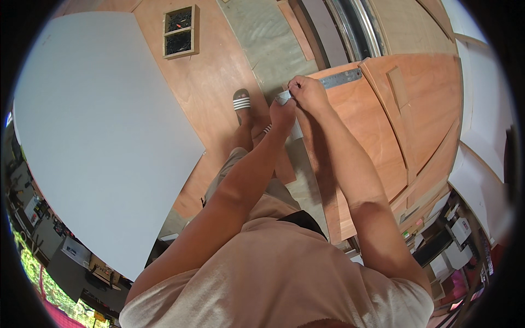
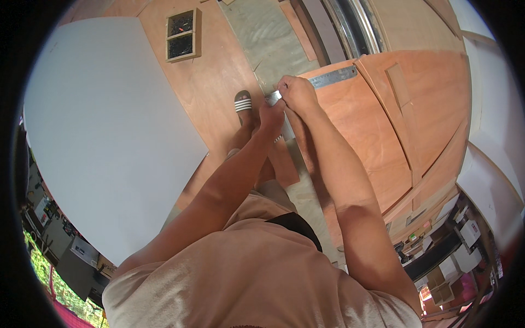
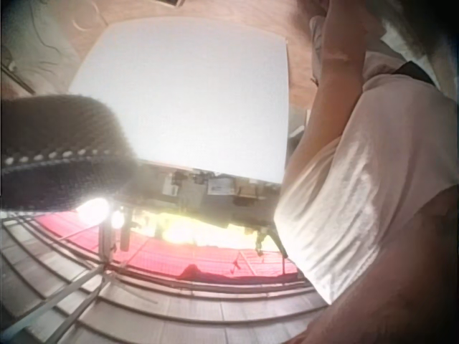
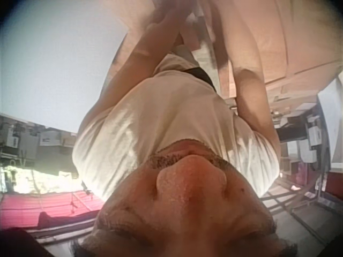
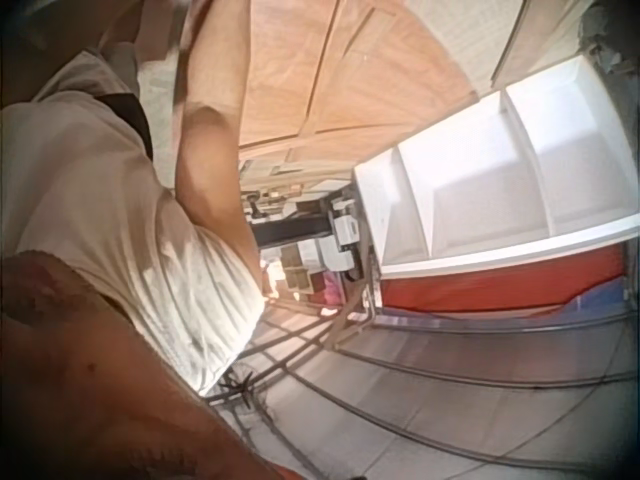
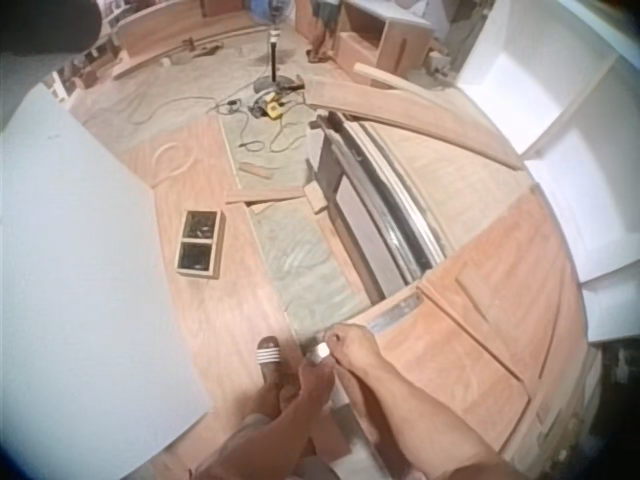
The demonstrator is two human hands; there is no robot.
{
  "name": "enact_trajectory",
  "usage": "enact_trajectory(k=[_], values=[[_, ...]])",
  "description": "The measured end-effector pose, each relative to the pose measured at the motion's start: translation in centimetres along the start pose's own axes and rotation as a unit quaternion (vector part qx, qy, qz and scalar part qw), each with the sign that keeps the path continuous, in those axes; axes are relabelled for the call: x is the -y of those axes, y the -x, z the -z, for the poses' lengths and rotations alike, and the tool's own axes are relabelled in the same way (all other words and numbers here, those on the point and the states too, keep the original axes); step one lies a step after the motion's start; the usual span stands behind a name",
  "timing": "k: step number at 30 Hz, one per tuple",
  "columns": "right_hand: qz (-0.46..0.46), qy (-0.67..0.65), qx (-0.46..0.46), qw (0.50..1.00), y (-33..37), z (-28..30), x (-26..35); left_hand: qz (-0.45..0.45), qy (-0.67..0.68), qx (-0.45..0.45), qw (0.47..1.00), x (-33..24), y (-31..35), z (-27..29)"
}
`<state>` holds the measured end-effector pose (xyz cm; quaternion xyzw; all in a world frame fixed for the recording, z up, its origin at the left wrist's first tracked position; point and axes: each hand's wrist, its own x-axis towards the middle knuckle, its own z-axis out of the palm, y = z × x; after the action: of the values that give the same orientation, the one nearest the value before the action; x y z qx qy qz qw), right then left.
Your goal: The person assembles wooden furniture components in a workshop. They handle wooden planks and trim pieces, aligning them on a workbench and using a metal ruler to mark measurements.
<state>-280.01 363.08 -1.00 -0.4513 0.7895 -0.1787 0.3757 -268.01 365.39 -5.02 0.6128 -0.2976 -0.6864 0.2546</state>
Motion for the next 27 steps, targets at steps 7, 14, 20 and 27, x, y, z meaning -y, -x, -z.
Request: enact_trajectory(k=[7,14,20,27], values=[[0.031,0.135,-0.062,0.988,-2.1,5.8,-3.7,0.015,0.001,-0.001,1.000,0.1,0.1,-0.2],[-0.073,-0.094,-0.181,0.976,1.7,9.0,-8.5,0.048,0.032,0.012,0.998,2.9,-1.8,0.2],[-0.231,-0.479,-0.150,0.833,13.4,4.7,-10.0,0.061,0.008,0.006,0.998,0.6,-0.6,-0.2],[-0.352,-0.564,-0.083,0.743,25.0,-2.5,-9.9,0.083,-0.011,0.012,0.996,0.9,-1.3,0.2]])
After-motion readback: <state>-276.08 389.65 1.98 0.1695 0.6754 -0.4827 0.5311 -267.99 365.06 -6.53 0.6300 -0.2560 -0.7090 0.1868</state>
